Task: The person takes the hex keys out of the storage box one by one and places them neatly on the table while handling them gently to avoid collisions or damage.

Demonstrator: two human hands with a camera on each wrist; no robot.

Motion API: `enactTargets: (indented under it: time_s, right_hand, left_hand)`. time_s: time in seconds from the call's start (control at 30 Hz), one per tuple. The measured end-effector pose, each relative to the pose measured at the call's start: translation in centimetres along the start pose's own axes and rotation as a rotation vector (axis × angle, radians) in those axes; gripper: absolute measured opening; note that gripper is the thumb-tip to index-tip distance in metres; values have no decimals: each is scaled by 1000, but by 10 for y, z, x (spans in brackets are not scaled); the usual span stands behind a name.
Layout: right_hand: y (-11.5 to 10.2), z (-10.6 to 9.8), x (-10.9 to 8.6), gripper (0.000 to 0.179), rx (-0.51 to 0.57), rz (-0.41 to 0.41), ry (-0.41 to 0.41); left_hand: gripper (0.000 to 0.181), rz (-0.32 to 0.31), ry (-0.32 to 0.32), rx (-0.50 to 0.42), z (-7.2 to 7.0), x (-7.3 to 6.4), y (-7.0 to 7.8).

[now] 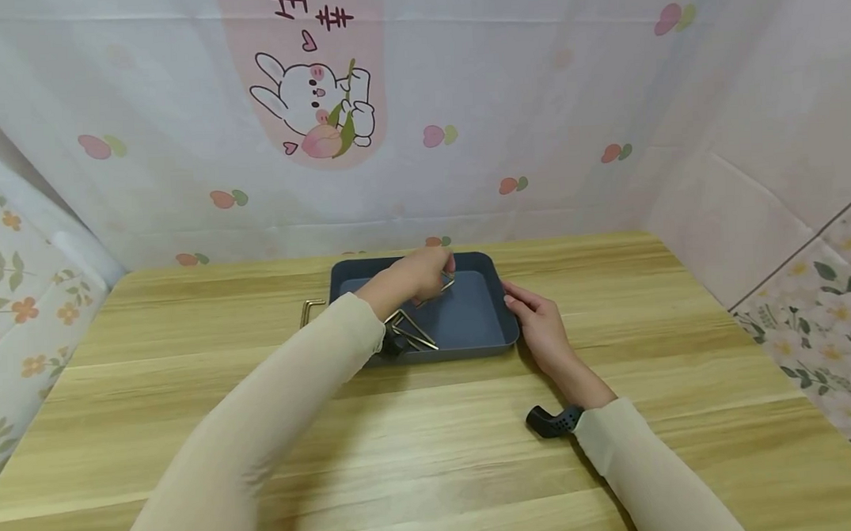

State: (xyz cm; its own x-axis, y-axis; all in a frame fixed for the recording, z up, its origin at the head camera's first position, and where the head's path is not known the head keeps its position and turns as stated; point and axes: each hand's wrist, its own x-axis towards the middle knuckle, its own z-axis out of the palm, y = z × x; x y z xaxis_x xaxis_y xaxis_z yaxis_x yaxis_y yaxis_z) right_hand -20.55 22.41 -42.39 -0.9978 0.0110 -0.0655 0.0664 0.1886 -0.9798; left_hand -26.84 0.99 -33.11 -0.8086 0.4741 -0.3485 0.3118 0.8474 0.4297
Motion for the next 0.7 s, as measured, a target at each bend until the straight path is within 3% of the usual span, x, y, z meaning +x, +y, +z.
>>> enactTargets:
  time_s: [0.2,0.5,0.7]
  right_hand:
    - [0,0,0,43,-7,-2,-2]
    - [1,0,0,43,-9,-6,-1]
    - [0,0,-1,43,-9,-2,1]
  left_hand:
    - [53,44,11,-57,-2,-7,-6]
    - [48,131,88,-22,-6,-23,-20]
    - [45,158,162,-52,-5,-33,-26]
